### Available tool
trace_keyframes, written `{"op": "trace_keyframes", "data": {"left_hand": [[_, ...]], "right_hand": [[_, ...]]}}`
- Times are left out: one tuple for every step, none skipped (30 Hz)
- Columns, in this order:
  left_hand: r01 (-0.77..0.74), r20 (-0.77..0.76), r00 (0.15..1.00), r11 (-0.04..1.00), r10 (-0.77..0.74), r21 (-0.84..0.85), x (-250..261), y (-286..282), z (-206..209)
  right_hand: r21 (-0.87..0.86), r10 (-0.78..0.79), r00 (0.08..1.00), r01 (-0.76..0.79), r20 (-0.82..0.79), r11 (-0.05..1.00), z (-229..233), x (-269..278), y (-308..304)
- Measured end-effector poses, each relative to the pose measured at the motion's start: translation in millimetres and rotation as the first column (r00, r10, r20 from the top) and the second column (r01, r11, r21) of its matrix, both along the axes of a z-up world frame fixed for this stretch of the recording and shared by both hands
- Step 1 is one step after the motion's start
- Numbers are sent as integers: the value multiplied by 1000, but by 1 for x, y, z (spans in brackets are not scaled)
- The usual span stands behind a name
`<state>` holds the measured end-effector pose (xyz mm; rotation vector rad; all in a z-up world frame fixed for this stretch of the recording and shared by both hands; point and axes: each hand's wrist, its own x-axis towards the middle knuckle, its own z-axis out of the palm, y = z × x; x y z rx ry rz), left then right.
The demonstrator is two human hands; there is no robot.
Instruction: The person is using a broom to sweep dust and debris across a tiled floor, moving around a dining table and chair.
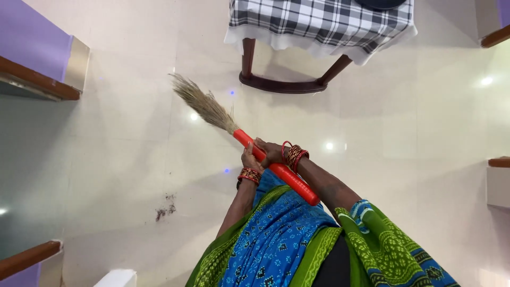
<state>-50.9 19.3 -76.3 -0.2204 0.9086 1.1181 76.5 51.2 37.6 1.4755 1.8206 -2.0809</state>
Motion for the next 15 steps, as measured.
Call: {"op": "trace_keyframes", "data": {"left_hand": [[10,-13,1000,1000,-10,-3,1,-1,-1],[19,-25,999,1000,-19,-6,3,-2,-3],[34,-35,999,999,-34,-7,5,-3,-6],[40,-56,998,999,-41,-26,6,-7,-8],[50,-72,996,998,-53,-34,9,-6,-10],[60,-89,994,997,-64,-43,11,-7,-11],[80,-136,987,993,-92,-87,16,-5,-10],[98,-182,976,987,-121,-131,20,-4,-8],[110,-228,962,979,-148,-173,25,-4,-4],[113,-263,950,971,-168,-211,32,-3,1],[111,-299,936,962,-186,-249,39,-3,6],[108,-333,920,952,-204,-286,47,-3,10],[111,-349,910,942,-225,-318,55,-7,13],[113,-364,898,930,-246,-349,63,-10,17],[113,-383,884,918,-268,-380,72,-11,22]], "right_hand": [[13,-5,1000,5,11,1000,-2,1,-2],[27,-10,1000,9,22,1000,-4,2,-5],[42,-19,999,18,36,999,-7,5,-9],[40,-17,999,16,38,999,-10,6,-14],[47,-20,999,18,45,999,-13,7,-16],[54,-23,998,20,52,998,-16,10,-18],[48,-29,1000,28,8,998,-18,14,-19],[43,-34,999,36,-36,998,-20,19,-22],[39,-37,996,41,-81,998,-19,26,-25],[26,-58,995,60,-83,998,-17,35,-29],[12,-76,993,78,-85,997,-16,43,-33],[-2,-95,992,95,-88,995,-15,50,-37],[19,-91,992,93,-88,996,-14,59,-43],[40,-86,992,90,-87,995,-12,69,-48],[60,-83,992,89,-91,994,-8,78,-54]]}}
